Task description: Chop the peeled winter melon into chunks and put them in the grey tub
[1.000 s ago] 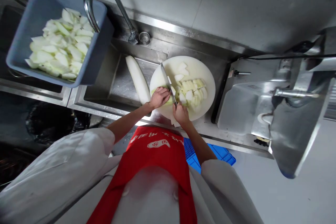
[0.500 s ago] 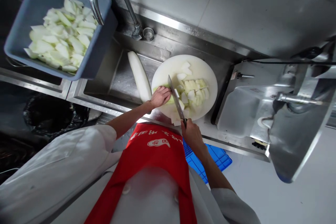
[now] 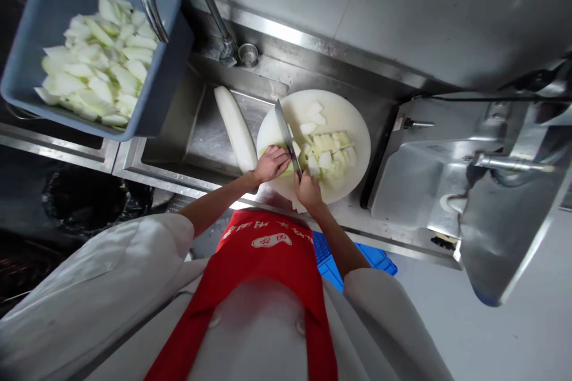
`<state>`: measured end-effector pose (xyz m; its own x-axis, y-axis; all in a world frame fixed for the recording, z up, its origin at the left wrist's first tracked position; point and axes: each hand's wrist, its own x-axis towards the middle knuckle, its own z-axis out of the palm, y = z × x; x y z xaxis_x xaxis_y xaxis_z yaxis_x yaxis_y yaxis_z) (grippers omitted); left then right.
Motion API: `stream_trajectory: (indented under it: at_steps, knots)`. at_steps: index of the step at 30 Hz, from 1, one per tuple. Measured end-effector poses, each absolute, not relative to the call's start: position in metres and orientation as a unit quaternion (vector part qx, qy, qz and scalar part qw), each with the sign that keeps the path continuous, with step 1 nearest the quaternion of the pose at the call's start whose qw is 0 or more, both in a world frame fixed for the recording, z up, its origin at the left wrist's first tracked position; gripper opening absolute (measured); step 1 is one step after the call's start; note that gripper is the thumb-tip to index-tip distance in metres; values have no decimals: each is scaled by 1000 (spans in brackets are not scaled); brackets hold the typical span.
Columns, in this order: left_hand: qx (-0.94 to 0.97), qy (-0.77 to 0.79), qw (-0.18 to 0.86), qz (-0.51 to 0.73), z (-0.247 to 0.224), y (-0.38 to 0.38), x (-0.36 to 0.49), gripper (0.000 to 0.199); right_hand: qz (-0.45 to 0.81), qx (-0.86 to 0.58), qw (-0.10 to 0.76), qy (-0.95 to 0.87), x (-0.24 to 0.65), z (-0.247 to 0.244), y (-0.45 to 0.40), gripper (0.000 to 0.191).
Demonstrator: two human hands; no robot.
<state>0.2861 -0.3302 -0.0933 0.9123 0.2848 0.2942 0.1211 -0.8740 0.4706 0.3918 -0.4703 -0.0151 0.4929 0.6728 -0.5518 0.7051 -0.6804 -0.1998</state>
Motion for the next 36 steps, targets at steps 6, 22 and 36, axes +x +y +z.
stream_trajectory:
  at_steps: [6, 22, 36]
  knots:
    - [949, 115, 228, 182, -94, -329, 282, 32, -296, 861, 35, 412, 400, 14, -486, 33]
    - [948, 110, 256, 151, -99, -330, 283, 31, -362, 853, 79, 368, 381, 30, -522, 31]
    - [940, 100, 282, 167, -100, -323, 277, 30, -305, 861, 53, 403, 388, 23, -494, 34]
